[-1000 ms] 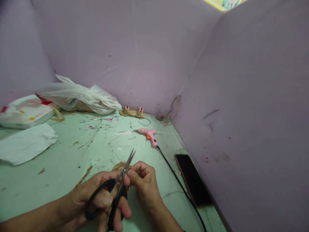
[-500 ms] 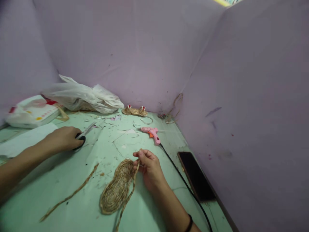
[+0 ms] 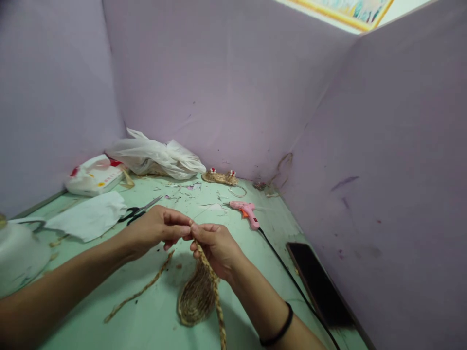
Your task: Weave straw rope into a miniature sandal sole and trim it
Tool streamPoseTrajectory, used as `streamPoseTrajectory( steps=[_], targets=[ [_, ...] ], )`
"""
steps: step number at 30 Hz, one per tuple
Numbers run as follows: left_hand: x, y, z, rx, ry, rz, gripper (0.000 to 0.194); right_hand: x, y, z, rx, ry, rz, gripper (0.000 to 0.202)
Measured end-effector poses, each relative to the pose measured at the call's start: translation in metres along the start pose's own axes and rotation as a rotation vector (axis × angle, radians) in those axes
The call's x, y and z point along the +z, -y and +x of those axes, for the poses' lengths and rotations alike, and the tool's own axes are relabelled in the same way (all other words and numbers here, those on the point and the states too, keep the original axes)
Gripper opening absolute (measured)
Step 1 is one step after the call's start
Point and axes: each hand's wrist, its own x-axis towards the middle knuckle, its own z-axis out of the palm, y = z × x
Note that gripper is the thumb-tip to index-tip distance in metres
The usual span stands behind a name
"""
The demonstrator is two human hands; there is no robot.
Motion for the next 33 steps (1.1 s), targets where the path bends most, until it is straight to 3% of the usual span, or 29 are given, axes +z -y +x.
streamPoseTrajectory(
  steps=[5,10,15,17,19,23,25,29,32,33],
  targets=[
    [0.0,0.003,-0.002,0.07,-0.152,-0.037,0.017,0.008,-0.002,0.0,-0.036,0.047,-0.023,0.026],
    [-0.003,0.001,-0.002,0.066,-0.298,-0.119,0.012,0.009,-0.007,-0.019,-0.043,0.038,-0.113,0.027],
    [0.01,-0.004,-0.007,-0.033,-0.182,-0.28,0.016,0.019,-0.013,-0.041,-0.347,-0.112,-0.343,0.025],
    [0.01,-0.006,-0.006,-0.022,-0.112,-0.293,0.018,0.018,-0.011,-0.042,-0.381,-0.132,-0.345,0.024],
    [0.006,-0.003,-0.003,0.004,-0.088,-0.195,0.022,0.01,-0.007,-0.038,-0.356,-0.164,-0.257,0.024],
    [0.0,0.019,-0.005,-0.017,-0.233,0.492,0.02,-0.016,-0.003,-0.024,-0.338,-0.312,-0.06,0.028],
    [0.003,0.033,-0.012,-0.056,-0.258,0.706,0.024,-0.023,-0.009,-0.019,-0.338,-0.341,-0.019,0.029],
    [0.006,0.044,-0.023,-0.085,-0.254,0.803,0.018,-0.022,-0.024,-0.021,-0.281,-0.347,0.029,0.033],
    [-0.007,0.028,-0.025,-0.108,-0.17,0.741,0.013,-0.021,-0.026,-0.025,-0.276,-0.333,0.036,0.034],
    [-0.012,0.02,-0.025,-0.132,-0.116,0.62,0.012,-0.021,-0.026,-0.026,-0.288,-0.334,0.044,0.033]
  ],
)
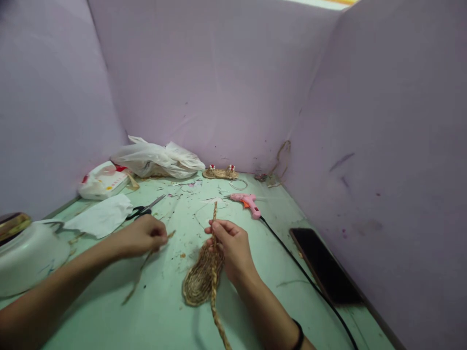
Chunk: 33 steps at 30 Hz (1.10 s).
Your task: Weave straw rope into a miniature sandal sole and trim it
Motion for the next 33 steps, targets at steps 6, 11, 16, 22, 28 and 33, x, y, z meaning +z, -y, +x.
streamPoseTrajectory(
  steps=[6,11,16,22,28,33],
  targets=[
    [-0.013,-0.026,-0.002,0.052,0.14,-0.553,0.023,0.001,0.002,-0.001,-0.027,0.046,0.108,0.032],
    [0.006,-0.044,0.006,0.02,0.183,-0.719,0.019,0.004,0.001,-0.008,-0.053,0.024,0.102,0.028],
    [0.014,-0.055,0.014,0.013,0.164,-0.765,0.017,0.004,0.004,-0.011,-0.026,0.011,0.098,0.026],
    [0.028,-0.056,0.014,0.021,0.094,-0.778,0.019,0.004,0.005,-0.014,-0.022,0.054,0.105,0.024],
    [0.035,-0.053,0.011,0.043,0.049,-0.783,0.022,0.006,0.006,-0.018,-0.037,0.085,0.073,0.021],
    [0.035,-0.055,0.005,0.081,0.038,-0.711,0.019,0.006,0.003,-0.016,-0.04,0.104,0.095,0.02]
  ],
)
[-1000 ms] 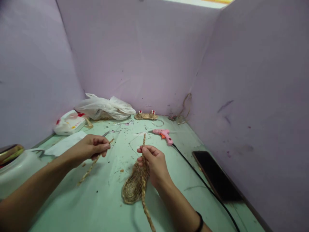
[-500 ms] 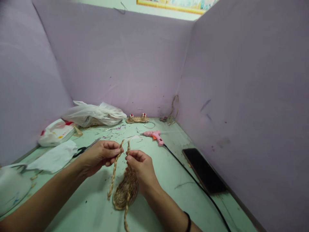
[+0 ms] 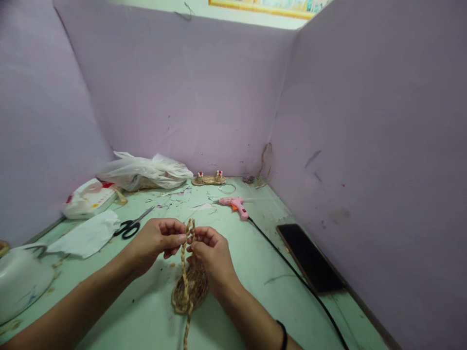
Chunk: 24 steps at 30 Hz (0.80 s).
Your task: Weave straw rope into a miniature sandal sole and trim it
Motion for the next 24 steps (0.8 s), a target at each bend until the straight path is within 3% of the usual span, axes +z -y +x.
streamPoseTrajectory(
  steps=[5,15,20,24],
  targets=[
    [0.0031,-0.0073,-0.0062,0.03,-0.011,0.114,0.015,-0.0039,0.0007,0.0016,-0.028,-0.013,0.088,0.018],
    [0.0059,0.0016,-0.0027,-0.063,0.142,0.036,0.017,-0.0044,0.003,-0.0004,-0.158,0.038,-0.137,0.019],
    [0.0025,-0.0049,-0.0047,-0.017,0.06,0.16,0.023,-0.0041,0.0075,-0.004,-0.265,-0.001,-0.332,0.013],
    [-0.002,-0.0066,-0.0047,0.011,0.079,0.107,0.023,-0.0028,0.009,-0.0063,-0.251,0.011,-0.37,0.014]
  ],
)
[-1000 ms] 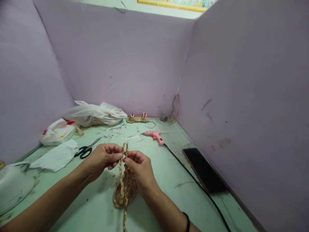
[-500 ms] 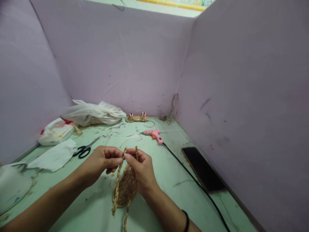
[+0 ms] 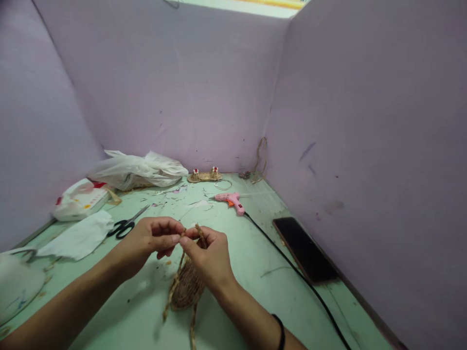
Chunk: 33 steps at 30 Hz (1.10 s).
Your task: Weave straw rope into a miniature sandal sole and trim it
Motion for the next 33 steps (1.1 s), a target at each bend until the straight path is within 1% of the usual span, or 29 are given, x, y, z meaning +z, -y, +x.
streamPoseTrajectory(
  steps=[5,10,13,17,22,24,28,31,33],
  targets=[
    [-0.001,0.003,0.001,-0.001,0.019,-0.047,0.023,0.001,-0.001,0.001,0.033,-0.022,0.018,0.014],
    [-0.002,0.003,0.001,-0.021,0.037,-0.045,0.023,0.0,0.001,0.001,0.075,-0.035,0.044,0.014],
    [-0.004,0.002,0.001,-0.01,0.045,-0.042,0.023,0.0,0.002,0.001,0.117,-0.028,0.068,0.015],
    [-0.005,0.001,0.0,0.015,0.056,-0.048,0.023,-0.001,0.002,0.002,0.186,0.013,0.158,0.018],
    [-0.004,-0.001,0.0,0.033,0.021,-0.046,0.017,-0.002,0.002,0.002,0.276,0.126,0.262,0.024],
    [-0.003,-0.002,-0.001,0.044,0.006,-0.051,0.014,-0.001,0.001,0.003,0.274,0.143,0.273,0.026],
    [-0.003,-0.003,-0.001,0.048,-0.059,-0.097,0.013,0.0,-0.001,0.004,0.238,0.074,0.386,0.034],
    [-0.003,-0.003,-0.001,0.038,-0.046,-0.122,0.013,0.0,-0.006,0.005,0.222,0.085,0.467,0.034],
    [-0.002,-0.003,-0.001,0.028,-0.025,-0.128,0.014,0.001,-0.009,0.005,0.206,0.112,0.426,0.037]
  ],
)
